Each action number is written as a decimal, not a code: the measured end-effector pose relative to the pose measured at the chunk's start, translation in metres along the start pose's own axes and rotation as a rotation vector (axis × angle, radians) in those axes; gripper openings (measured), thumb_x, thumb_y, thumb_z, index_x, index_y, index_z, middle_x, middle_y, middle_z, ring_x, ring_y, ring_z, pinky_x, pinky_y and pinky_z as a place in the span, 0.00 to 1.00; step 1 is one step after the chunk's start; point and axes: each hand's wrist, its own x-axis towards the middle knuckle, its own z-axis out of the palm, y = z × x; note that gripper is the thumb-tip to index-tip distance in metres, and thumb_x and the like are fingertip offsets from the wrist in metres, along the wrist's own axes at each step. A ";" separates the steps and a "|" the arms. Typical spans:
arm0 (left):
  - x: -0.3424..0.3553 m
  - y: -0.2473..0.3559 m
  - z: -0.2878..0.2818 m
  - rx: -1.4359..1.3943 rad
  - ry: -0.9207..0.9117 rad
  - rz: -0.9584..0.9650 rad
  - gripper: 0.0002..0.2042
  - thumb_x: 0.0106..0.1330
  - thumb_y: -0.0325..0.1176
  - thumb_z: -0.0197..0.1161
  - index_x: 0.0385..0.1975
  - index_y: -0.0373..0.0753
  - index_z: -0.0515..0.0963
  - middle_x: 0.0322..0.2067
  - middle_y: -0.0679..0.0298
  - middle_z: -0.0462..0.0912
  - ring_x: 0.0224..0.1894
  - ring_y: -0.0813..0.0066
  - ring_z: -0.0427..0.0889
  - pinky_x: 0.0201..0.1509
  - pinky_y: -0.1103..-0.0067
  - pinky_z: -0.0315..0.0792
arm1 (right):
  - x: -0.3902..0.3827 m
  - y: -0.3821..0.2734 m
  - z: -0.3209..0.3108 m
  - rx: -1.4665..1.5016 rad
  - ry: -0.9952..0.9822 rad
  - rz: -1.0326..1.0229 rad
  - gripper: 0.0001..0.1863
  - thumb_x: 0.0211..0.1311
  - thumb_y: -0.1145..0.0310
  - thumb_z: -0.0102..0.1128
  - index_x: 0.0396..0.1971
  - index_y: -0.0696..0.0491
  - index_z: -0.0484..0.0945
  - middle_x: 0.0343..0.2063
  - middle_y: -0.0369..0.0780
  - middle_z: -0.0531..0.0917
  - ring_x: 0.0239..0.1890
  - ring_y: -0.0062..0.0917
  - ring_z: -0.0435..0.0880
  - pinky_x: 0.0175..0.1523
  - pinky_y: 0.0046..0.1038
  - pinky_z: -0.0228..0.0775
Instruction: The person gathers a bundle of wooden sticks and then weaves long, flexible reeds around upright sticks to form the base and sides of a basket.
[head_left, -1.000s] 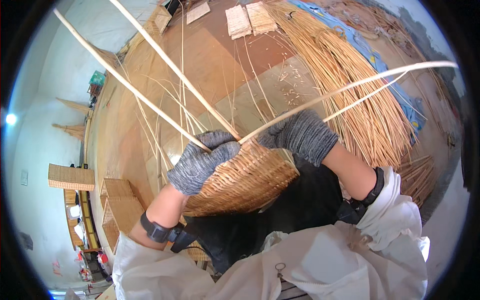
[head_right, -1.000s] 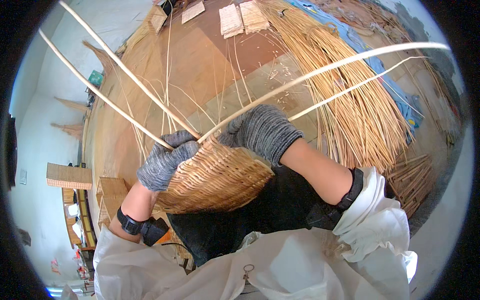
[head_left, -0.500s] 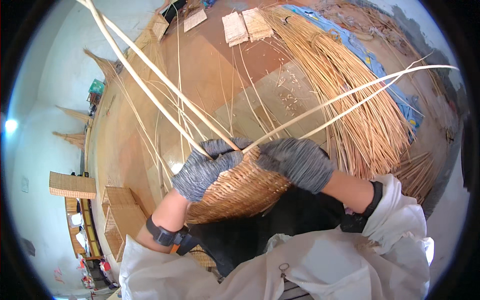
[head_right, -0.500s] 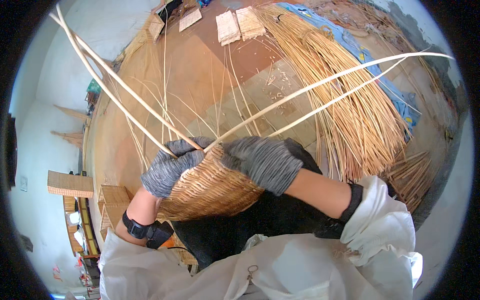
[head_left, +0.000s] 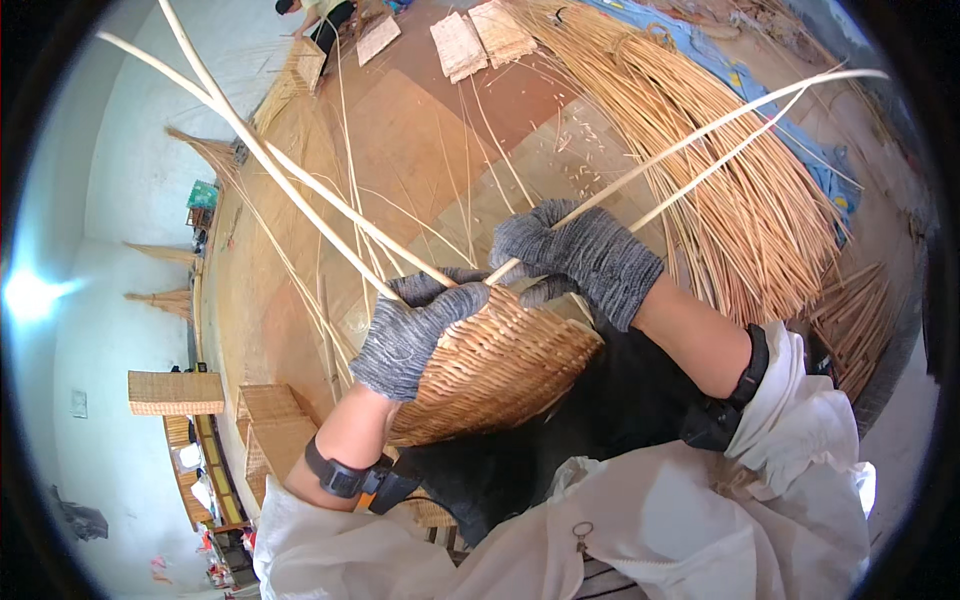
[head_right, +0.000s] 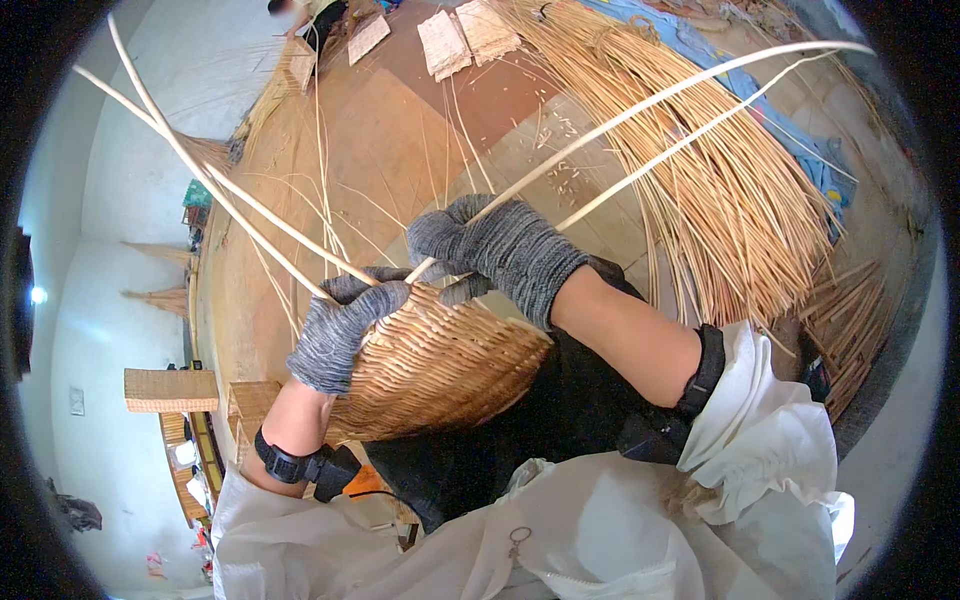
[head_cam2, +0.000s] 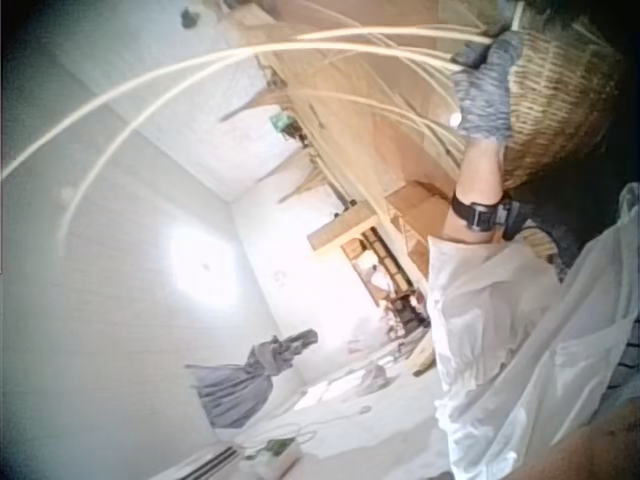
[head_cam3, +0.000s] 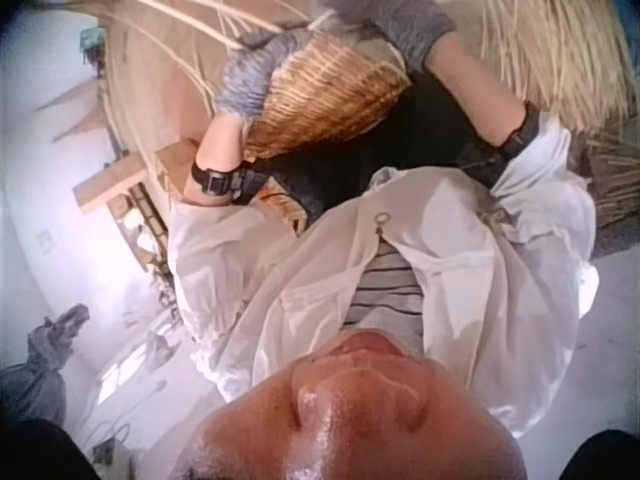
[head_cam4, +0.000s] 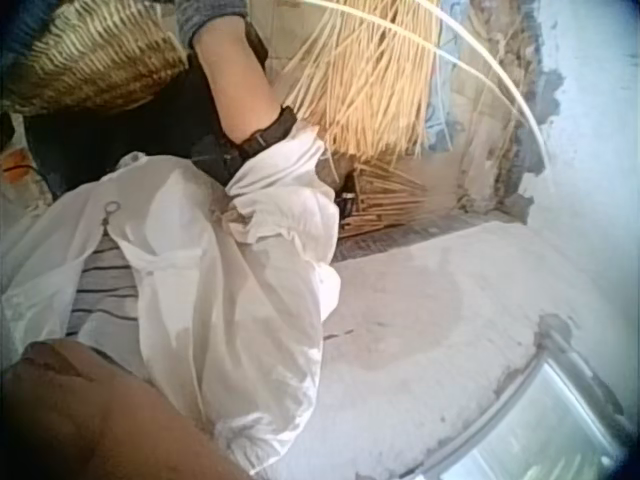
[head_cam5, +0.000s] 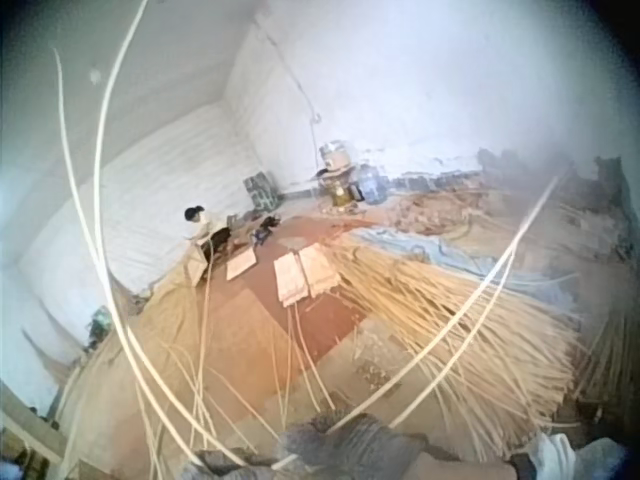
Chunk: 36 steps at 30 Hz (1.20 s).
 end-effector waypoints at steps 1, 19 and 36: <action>0.000 0.001 0.000 -0.030 0.004 -0.009 0.11 0.53 0.26 0.61 0.37 0.30 0.76 0.29 0.63 0.79 0.31 0.80 0.75 0.37 0.83 0.70 | -0.001 0.000 0.000 0.002 0.001 0.000 0.16 0.50 0.62 0.60 0.36 0.56 0.74 0.31 0.37 0.78 0.34 0.21 0.78 0.28 0.23 0.76; -0.013 -0.004 -0.003 0.129 0.100 0.170 0.10 0.51 0.29 0.64 0.31 0.31 0.78 0.25 0.60 0.81 0.26 0.83 0.76 0.32 0.84 0.70 | -0.025 -0.011 0.019 -0.918 -0.159 -0.570 0.11 0.54 0.68 0.52 0.36 0.53 0.77 0.34 0.40 0.80 0.35 0.22 0.79 0.39 0.21 0.71; -0.014 -0.012 -0.006 0.241 0.071 0.152 0.14 0.47 0.30 0.67 0.34 0.36 0.76 0.31 0.60 0.77 0.36 0.73 0.75 0.42 0.78 0.69 | 0.100 -0.027 0.097 -1.440 -0.391 -0.259 0.08 0.47 0.66 0.56 0.27 0.52 0.80 0.21 0.44 0.80 0.23 0.32 0.80 0.31 0.30 0.72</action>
